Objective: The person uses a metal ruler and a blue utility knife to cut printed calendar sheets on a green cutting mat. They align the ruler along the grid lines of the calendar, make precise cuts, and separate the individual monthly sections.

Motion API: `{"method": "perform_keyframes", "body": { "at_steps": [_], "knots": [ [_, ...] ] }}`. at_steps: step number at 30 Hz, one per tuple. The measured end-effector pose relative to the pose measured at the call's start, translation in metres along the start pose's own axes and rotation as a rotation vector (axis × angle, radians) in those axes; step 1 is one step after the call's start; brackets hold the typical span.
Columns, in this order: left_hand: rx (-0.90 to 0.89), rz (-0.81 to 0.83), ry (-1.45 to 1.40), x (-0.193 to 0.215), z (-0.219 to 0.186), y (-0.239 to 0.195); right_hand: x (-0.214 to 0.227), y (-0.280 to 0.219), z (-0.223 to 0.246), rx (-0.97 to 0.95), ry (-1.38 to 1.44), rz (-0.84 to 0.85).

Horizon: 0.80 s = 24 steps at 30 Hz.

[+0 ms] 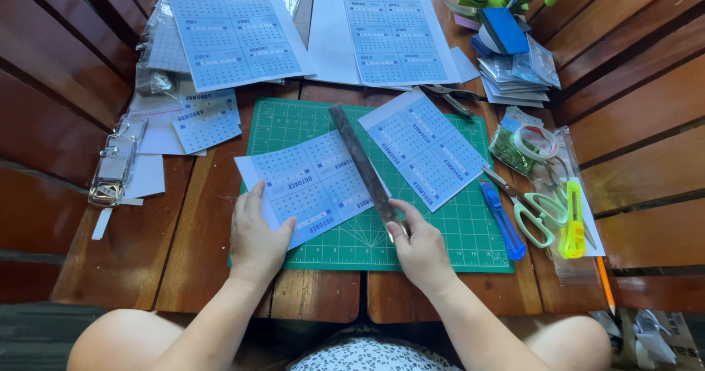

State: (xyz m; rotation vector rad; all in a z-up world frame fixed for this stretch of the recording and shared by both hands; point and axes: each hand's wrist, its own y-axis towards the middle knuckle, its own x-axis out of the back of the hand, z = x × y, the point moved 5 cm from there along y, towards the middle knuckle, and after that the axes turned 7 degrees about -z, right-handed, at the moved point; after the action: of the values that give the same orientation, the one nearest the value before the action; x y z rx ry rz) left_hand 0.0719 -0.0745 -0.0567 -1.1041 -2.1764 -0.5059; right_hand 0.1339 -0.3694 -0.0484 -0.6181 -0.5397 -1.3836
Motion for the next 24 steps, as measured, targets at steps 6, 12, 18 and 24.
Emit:
{"method": "perform_keyframes", "body": {
  "at_steps": [6,12,18,24],
  "knots": [
    [-0.089,-0.212,0.177,0.018,-0.018,-0.004,-0.007,0.005,0.001,-0.038,-0.134,0.075],
    [-0.514,-0.113,-0.041,-0.040,-0.068,0.029,-0.004,0.005,0.011,-0.055,-0.222,0.116],
    [-0.604,0.132,0.226,-0.102,-0.082,0.069,0.012,0.005,0.023,-0.069,-0.290,0.171],
    [-0.503,0.202,0.327,-0.103,-0.083,0.078,0.014,0.011,0.021,-0.059,-0.263,0.176]
  ]
}}
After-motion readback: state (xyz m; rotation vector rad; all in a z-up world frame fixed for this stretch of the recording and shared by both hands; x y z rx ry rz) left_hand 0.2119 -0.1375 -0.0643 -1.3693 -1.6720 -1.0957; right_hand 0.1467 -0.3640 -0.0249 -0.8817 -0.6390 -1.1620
